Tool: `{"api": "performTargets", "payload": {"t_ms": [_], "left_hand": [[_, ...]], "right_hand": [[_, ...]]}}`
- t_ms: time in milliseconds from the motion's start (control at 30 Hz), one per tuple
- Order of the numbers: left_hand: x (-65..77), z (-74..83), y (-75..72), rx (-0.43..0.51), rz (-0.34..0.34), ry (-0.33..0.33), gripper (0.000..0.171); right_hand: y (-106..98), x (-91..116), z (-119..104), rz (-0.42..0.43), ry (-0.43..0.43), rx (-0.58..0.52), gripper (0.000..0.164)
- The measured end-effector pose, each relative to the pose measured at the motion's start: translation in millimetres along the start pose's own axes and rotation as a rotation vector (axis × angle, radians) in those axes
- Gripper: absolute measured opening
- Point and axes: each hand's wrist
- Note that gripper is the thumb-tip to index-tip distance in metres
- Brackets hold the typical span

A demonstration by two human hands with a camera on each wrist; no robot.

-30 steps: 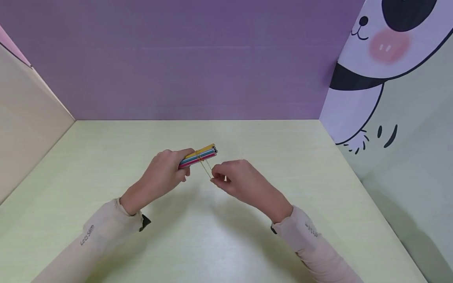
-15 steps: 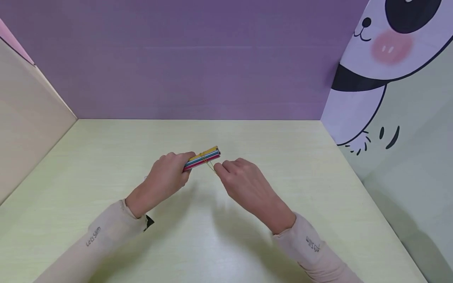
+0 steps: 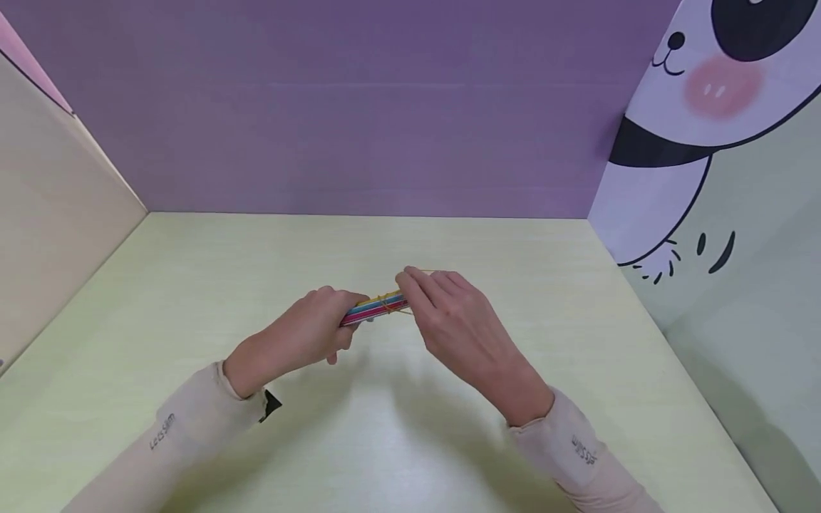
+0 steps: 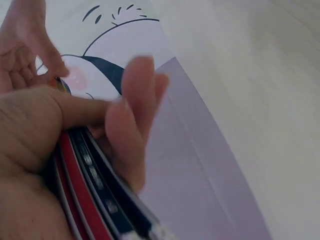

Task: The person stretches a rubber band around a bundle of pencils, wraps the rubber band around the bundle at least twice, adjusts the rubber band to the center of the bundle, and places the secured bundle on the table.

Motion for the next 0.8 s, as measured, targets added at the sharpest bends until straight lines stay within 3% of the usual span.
{"api": "performTargets", "payload": {"t_ms": [133, 233, 333, 467, 600, 700, 800], "left_hand": [[-2.1, -3.4, 0.4, 0.195, -0.175, 0.117, 0.03], [-1.5, -2.8, -0.6, 0.263, -0.235, 0.188, 0.029], [-0.1, -0.7, -1.3, 0.319, -0.273, 0.222, 0.026], [1.5, 2.9, -0.3, 0.275, -0.291, 0.24, 0.024], [2.3, 3.4, 0.4, 0.158, -0.26, 0.222, 0.026], [1.3, 3.4, 1.1, 0.101, -0.223, 0.174, 0.026], [0.4, 4.3, 4.0, 0.07, -0.202, 0.148, 0.024]], "right_hand": [[-3.4, 2.0, -1.9, -0.106, 0.088, -0.174, 0.068], [-9.2, 2.1, 0.1, -0.152, 0.196, -0.382, 0.071], [-12.9, 2.4, 5.5, -0.142, 0.271, -0.577, 0.072], [-8.5, 4.3, 12.2, -0.178, 0.299, -0.773, 0.065], [2.0, 7.9, 23.5, -0.308, 0.363, -0.986, 0.048], [7.8, 13.0, 38.6, -0.344, 0.491, -1.228, 0.05], [12.4, 19.0, 53.1, -0.263, 0.646, -1.387, 0.055]]}}
Point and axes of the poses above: each hand's wrist, its own x-axis away from the middle knuckle, its own y-axis out of the palm, z = x × y, and after that the axes turned 6 degrees about -y, right-handed
